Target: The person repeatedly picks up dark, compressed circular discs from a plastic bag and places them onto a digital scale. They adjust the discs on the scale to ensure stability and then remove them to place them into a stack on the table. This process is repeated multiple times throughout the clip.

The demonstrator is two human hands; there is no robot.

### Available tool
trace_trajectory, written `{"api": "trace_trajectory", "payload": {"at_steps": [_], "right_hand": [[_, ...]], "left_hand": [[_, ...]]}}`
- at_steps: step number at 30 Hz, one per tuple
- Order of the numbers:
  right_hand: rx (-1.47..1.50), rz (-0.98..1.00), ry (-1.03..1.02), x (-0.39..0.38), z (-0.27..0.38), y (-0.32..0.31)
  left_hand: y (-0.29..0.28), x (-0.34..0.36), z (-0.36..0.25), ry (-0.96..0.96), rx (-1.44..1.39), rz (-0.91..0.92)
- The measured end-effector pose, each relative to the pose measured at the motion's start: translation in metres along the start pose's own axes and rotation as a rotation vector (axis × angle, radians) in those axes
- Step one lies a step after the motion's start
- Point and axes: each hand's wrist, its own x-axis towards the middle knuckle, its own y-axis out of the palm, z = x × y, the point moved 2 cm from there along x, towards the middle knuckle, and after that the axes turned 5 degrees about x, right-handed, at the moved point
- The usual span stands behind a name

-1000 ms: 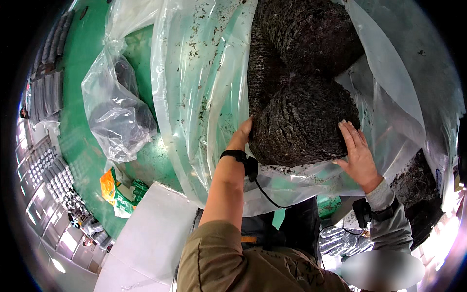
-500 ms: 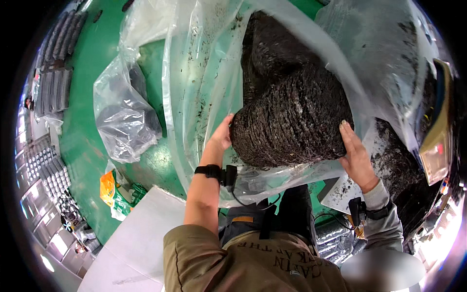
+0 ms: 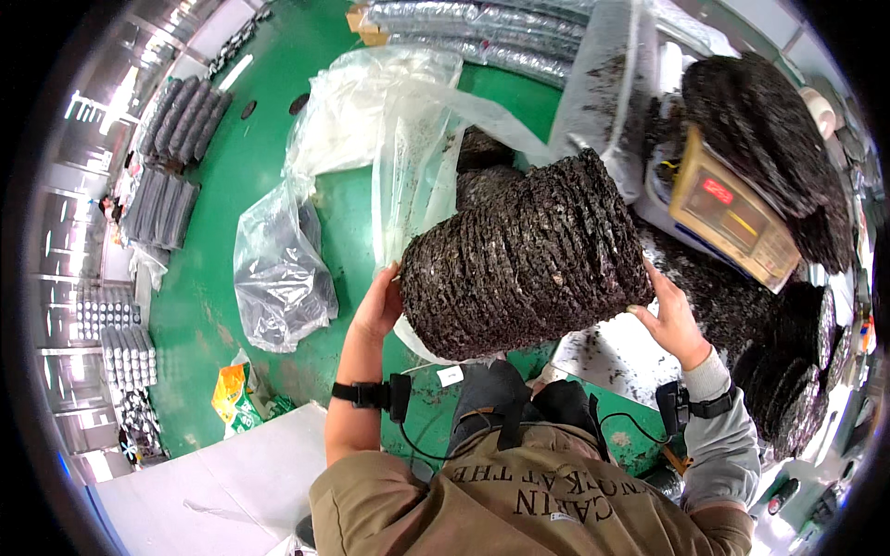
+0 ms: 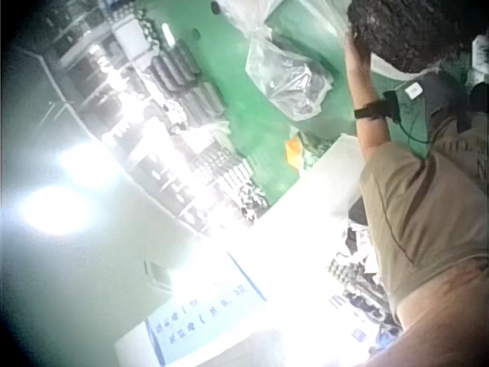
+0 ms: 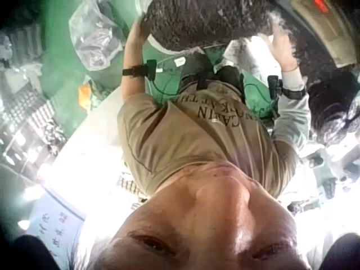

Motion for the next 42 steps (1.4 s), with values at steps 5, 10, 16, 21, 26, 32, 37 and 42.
{"api": "trace_trajectory", "payload": {"at_steps": [5, 10, 16, 21, 26, 32, 37, 42], "right_hand": [[-0.069, -0.217, -0.018, -0.069, 0.025, -0.08], [-0.262, -0.401, 0.112, -0.158, 0.033, -0.149], [-0.536, -0.451, 0.358, -0.227, 0.011, -0.169], [-0.632, -0.428, 0.382, -0.249, -0.014, -0.163], [-0.476, -0.376, 0.341, -0.235, -0.026, -0.142], [-0.403, -0.385, 0.374, -0.22, -0.025, -0.133], [-0.407, -0.404, 0.367, -0.221, -0.023, -0.129], [-0.388, -0.403, 0.374, -0.226, -0.025, -0.126]], "left_hand": [[0.071, -0.041, -0.009, 0.14, 0.038, 0.182], [0.181, -0.027, 0.032, 0.077, 0.032, 0.465], [0.309, 0.043, 0.18, -0.235, 0.023, 0.536], [0.37, 0.064, 0.211, -0.345, 0.205, 0.499], [0.365, 0.138, 0.235, 0.465, 0.556, 0.387], [0.439, 0.021, 0.12, 0.899, 0.642, 0.809], [0.454, 0.026, 0.118, 0.86, 0.717, 0.893], [0.462, 0.031, 0.113, 1.124, 0.857, 1.065]]}}
